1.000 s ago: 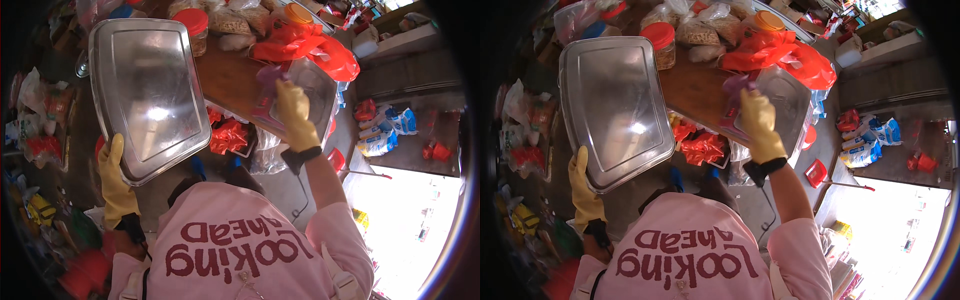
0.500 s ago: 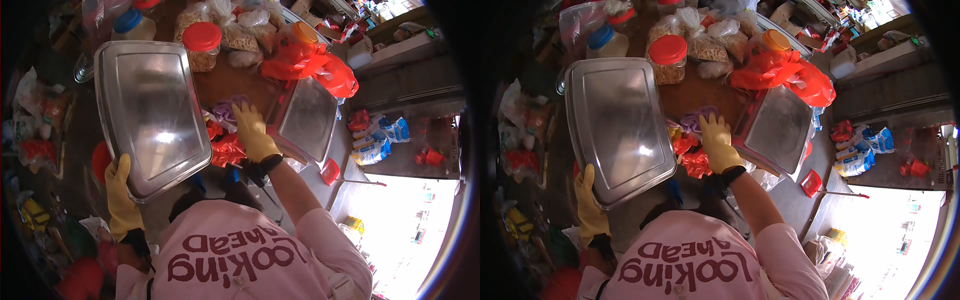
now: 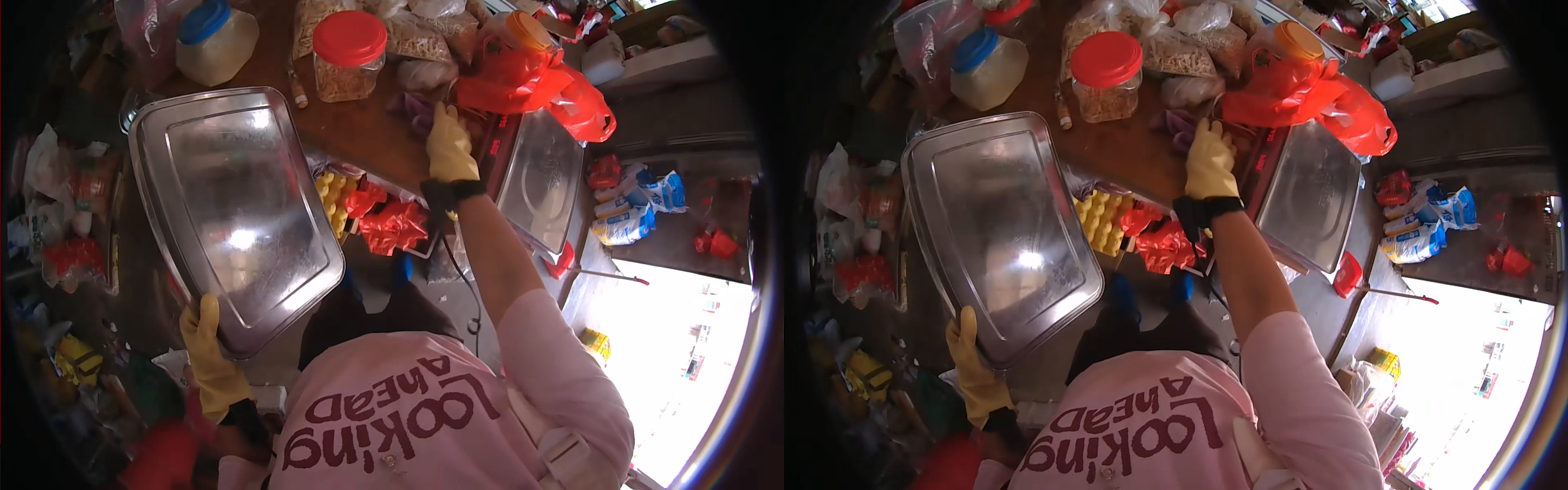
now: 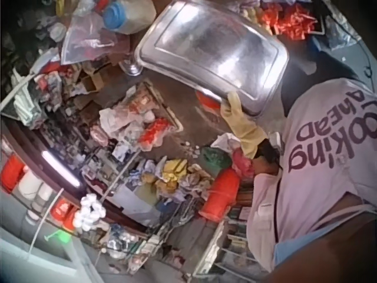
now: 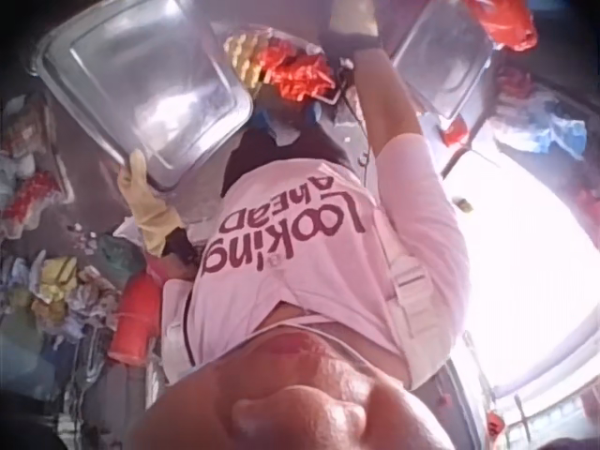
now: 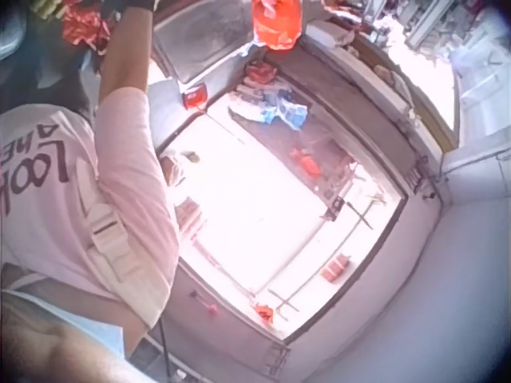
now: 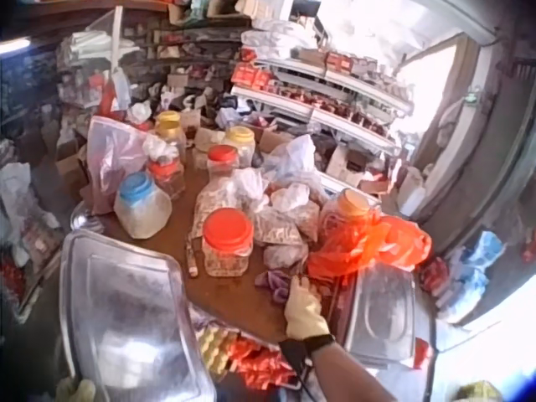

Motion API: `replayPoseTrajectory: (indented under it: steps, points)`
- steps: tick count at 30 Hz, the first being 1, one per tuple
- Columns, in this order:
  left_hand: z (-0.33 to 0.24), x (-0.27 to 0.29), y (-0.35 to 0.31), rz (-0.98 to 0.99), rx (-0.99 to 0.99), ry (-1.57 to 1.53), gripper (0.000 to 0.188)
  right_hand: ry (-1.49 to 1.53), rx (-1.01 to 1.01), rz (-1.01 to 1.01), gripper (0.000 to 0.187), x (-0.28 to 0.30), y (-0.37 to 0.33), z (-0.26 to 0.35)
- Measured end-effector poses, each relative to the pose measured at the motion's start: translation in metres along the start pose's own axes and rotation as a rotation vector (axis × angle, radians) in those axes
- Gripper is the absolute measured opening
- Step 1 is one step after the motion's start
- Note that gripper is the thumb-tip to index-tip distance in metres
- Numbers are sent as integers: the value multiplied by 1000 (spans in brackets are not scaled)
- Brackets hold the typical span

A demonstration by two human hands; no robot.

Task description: The recorder uses a purple cloth to wipe down a metal tray, several plastic jars, and bags of ingredients on a cluttered table.

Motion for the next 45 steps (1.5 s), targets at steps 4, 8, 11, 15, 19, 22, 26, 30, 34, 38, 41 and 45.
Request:
replayPoseTrajectory:
  steps: [4, 8, 11, 15, 19, 22, 26, 30, 34, 38, 41, 45]
  points:
    - [-3, -7, 13, 91, -36, -7, 39, -231, 260, -140, 56, -11, -60, 25]
    - [-13, -19, 16, 107, -67, -31, 46, -70, 329, -99, 56, 26, -104, 16]
    - [-39, -34, 8, 236, -123, 63, 45, -11, 369, -100, 56, 39, -132, -1]
    - [-57, -60, 3, 234, -124, 35, 31, 116, 477, -184, 51, 47, -156, -21]
    - [-77, -68, -4, 316, -137, 64, 29, 270, 436, -180, 44, 47, -153, -21]
    - [-80, -65, -6, 252, -195, 75, 29, 304, 282, -113, 34, 31, -139, -14]
    - [-83, -41, -9, 143, -274, 117, 28, 238, 256, 3, 20, 48, -117, 11]
    - [-88, -41, -14, 34, -334, 17, 28, 403, 256, -74, 19, 63, -93, 13]
    - [-96, -52, -23, 9, -392, 20, 29, 831, 244, -68, 28, 96, -56, 11]
    - [-88, -57, -27, 60, -369, 51, 28, 309, 293, -206, 36, 111, -61, 0]
    - [-89, -78, -38, 57, -382, 46, 24, 793, 509, -344, 40, 110, -85, -3]
    - [-79, -111, -34, 151, -317, -16, 23, 1251, 287, 205, 44, 163, -112, -17]
Point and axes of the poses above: each hand's wrist, its own y-axis towards the middle knuckle, its own x-axis out of the back of the hand, z = x × y, the point moved 2 cm from there along y, towards the middle knuckle, and after that the axes turned 1 degree about -z, right-handed, at the moved point
